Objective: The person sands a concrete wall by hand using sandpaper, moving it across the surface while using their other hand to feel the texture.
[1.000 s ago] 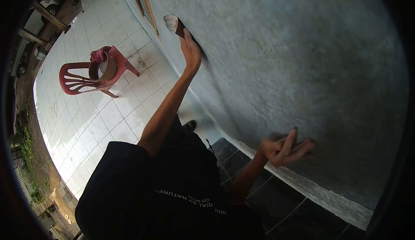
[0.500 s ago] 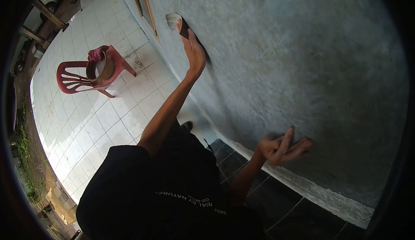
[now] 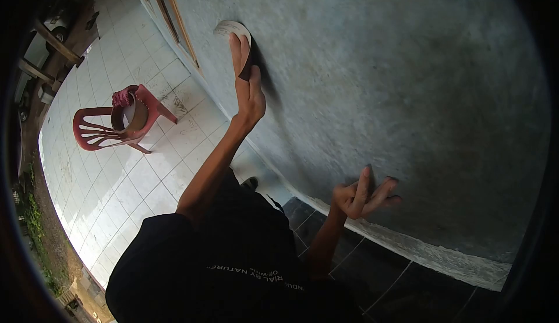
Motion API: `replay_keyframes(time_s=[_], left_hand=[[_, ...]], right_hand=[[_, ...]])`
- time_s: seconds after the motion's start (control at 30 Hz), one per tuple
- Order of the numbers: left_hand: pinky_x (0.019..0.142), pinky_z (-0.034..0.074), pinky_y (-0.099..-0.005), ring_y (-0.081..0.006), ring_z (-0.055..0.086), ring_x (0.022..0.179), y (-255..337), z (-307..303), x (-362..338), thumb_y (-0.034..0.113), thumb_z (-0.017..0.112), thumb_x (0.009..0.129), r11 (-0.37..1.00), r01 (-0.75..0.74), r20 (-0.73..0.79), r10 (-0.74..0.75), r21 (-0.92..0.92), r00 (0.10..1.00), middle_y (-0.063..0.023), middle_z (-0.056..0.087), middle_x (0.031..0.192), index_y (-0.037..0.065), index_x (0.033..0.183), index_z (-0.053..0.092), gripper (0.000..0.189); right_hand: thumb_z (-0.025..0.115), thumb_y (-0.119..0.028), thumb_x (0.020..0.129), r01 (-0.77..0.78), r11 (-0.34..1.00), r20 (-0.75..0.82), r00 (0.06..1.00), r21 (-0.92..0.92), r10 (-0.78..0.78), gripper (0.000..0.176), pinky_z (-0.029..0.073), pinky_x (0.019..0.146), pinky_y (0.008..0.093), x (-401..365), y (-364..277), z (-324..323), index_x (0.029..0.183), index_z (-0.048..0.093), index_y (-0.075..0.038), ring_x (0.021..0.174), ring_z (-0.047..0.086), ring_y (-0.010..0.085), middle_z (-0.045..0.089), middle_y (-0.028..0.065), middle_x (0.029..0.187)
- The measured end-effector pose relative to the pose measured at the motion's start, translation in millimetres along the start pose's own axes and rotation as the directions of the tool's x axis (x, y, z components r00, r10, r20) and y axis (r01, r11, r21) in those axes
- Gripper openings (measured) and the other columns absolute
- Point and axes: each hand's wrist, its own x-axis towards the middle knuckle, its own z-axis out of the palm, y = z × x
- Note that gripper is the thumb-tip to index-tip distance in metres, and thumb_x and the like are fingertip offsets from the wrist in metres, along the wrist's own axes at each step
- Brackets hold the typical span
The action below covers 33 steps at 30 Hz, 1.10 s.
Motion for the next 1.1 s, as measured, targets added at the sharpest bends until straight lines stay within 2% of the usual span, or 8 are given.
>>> replay_keyframes(time_s=[0.17, 0.33, 0.37, 0.53, 0.67, 0.77, 0.97, 1.1], left_hand=[[0.118, 0.006, -0.0521, -0.0428, 0.002, 0.148, 22, -1, 40, 0.006, 0.038, 0.094, 0.971, -0.224, -0.011, 0.226, 0.084, 0.974, -0.0208, 0.007, 0.161, 0.006, 0.153, 0.025, 0.061], [0.117, 0.009, -0.0548, -0.0474, 0.005, 0.146, -1, -1, -28, -0.001, 0.046, 0.084, 0.975, -0.186, 0.135, 0.168, 0.126, 0.976, -0.026, 0.009, 0.159, 0.002, 0.151, 0.028, 0.069], [0.117, 0.009, -0.0548, -0.047, 0.005, 0.146, -5, -1, -37, 0.005, 0.043, 0.09, 0.975, -0.17, 0.14, 0.15, 0.14, 0.979, -0.0258, 0.009, 0.159, 0.002, 0.151, 0.027, 0.063], [0.117, 0.006, -0.0544, -0.0451, 0.003, 0.147, 9, 1, 9, 0.022, 0.032, 0.101, 0.977, -0.192, 0.042, 0.189, 0.09, 0.981, -0.0248, 0.007, 0.16, 0.003, 0.152, 0.025, 0.055], [0.117, 0.004, -0.0552, -0.0447, 0.003, 0.147, 37, -11, 82, 0.019, 0.032, 0.1, 0.93, -0.346, 0.057, 0.342, 0.125, 0.938, -0.0247, 0.007, 0.16, 0.002, 0.152, 0.026, 0.055], [0.117, 0.004, -0.0562, -0.0454, 0.004, 0.147, 50, -19, 111, 0.015, 0.034, 0.097, 0.893, -0.431, 0.094, 0.421, 0.129, 0.902, -0.026, 0.009, 0.159, 0.001, 0.151, 0.027, 0.056], [0.113, 0.006, -0.0648, -0.0563, 0.005, 0.142, -11, -27, 46, 0.023, 0.045, 0.088, 0.895, -0.426, 0.251, 0.385, 0.13, 0.888, -0.0321, 0.013, 0.156, -0.003, 0.147, 0.033, 0.066], [0.112, 0.005, -0.0662, -0.0574, 0.005, 0.142, -8, -31, 58, 0.022, 0.046, 0.087, 0.897, -0.434, 0.271, 0.398, 0.088, 0.877, -0.0328, 0.013, 0.156, -0.003, 0.147, 0.032, 0.067]], right_hand=[[0.036, 0.002, 0.087, 0.0, 1.0, 0.0, 1.0, 0.024, 0.0, 0.038, 0.01, 0.119, 0.0563, -3, -1, 0, 0.1, 0.072, -0.001, 0.132, 0.048, 0.033, 0.051, 0.0273, 0.136], [0.037, 0.004, 0.085, 0.006, 1.0, -0.003, 1.0, 0.011, -0.006, 0.039, 0.01, 0.119, 0.0562, -4, -3, 0, 0.099, 0.072, -0.002, 0.132, 0.048, 0.033, 0.052, 0.0265, 0.135], [0.037, 0.004, 0.085, 0.01, 1.0, 0.01, 1.0, 0.01, -0.01, 0.039, 0.01, 0.119, 0.0562, -5, -3, -1, 0.099, 0.073, -0.002, 0.132, 0.048, 0.0329, 0.052, 0.0257, 0.135], [0.037, 0.005, 0.084, 0.005, 0.999, 0.036, 0.999, -0.041, -0.003, 0.04, 0.012, 0.119, 0.0566, -8, -4, -6, 0.101, 0.073, -0.005, 0.132, 0.048, 0.0317, 0.05, 0.0227, 0.139], [0.034, 0.0, 0.091, 0.018, 0.992, 0.075, 0.997, -0.125, -0.009, 0.039, 0.016, 0.115, 0.0645, -13, -5, -8, 0.108, 0.068, -0.001, 0.133, 0.046, 0.0371, 0.05, 0.0256, 0.137], [0.037, 0.005, 0.086, -0.057, 0.993, 0.031, 0.998, -0.106, 0.06, 0.041, 0.013, 0.118, 0.0584, -14, -9, -5, 0.106, 0.071, -0.007, 0.134, 0.046, 0.0324, 0.048, 0.0224, 0.14], [0.034, 0.0, 0.09, -0.081, 0.974, 0.059, 0.994, -0.21, 0.095, 0.04, 0.011, 0.118, 0.0597, -18, -16, -1, 0.116, 0.065, -0.006, 0.139, 0.037, 0.0352, 0.039, 0.0258, 0.146], [0.033, -0.003, 0.091, -0.099, 0.967, 0.028, 0.994, -0.236, 0.108, 0.041, 0.008, 0.118, 0.0602, -16, -23, 5, 0.118, 0.064, -0.006, 0.14, 0.035, 0.0365, 0.036, 0.0263, 0.148]])
